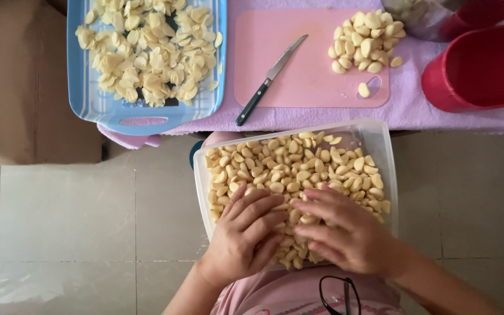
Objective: The person sorts and inspects peeled garlic cloves in a large plastic container using their hands.
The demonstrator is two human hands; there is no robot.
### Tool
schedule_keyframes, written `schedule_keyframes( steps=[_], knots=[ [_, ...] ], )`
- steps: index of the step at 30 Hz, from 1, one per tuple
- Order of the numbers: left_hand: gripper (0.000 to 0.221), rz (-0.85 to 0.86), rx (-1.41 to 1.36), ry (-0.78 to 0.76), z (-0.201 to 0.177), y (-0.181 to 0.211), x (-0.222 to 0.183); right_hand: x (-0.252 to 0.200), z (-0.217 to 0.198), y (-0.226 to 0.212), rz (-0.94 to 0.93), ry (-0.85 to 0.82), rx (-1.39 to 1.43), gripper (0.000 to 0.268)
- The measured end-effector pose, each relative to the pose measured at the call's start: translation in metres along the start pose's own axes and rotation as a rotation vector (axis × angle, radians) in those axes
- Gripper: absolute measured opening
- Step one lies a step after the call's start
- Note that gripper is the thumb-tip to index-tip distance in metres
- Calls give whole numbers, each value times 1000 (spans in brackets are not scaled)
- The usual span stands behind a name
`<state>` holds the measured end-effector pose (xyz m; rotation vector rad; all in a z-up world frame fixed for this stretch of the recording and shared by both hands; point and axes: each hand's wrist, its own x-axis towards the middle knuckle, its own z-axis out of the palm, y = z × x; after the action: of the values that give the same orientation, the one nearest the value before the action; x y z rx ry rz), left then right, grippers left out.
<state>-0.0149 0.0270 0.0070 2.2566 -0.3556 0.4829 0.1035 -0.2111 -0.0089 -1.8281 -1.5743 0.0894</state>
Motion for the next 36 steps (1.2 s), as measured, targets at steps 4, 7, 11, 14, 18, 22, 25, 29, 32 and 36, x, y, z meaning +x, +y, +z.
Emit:
schedule_keyframes(
  steps=[4,7,11,14,18,22,25,29,32,36],
  knots=[
    [21,13,43,35,4,3,-7,5,-30,19,144,47,102,26],
    [17,36,26,49,6,6,-8,17,-44,41,309,109,-37,29],
    [11,56,42,94,8,6,-9,40,-47,56,576,-219,-78,44],
    [11,60,63,109,10,5,-11,43,-37,66,625,-388,-138,50],
    [16,45,73,117,10,5,-13,41,-28,76,542,-463,-211,41],
    [19,55,81,120,7,3,-15,38,-25,80,461,-420,-298,38],
    [17,67,69,139,5,2,-13,44,-30,80,475,-390,-152,29],
    [11,69,43,154,0,5,-8,62,-41,64,749,-593,-30,32],
    [11,74,39,142,-4,9,-7,64,-49,63,814,-645,12,30],
    [18,77,121,207,-2,6,-14,69,-63,61,804,-491,20,31]
  ],
)
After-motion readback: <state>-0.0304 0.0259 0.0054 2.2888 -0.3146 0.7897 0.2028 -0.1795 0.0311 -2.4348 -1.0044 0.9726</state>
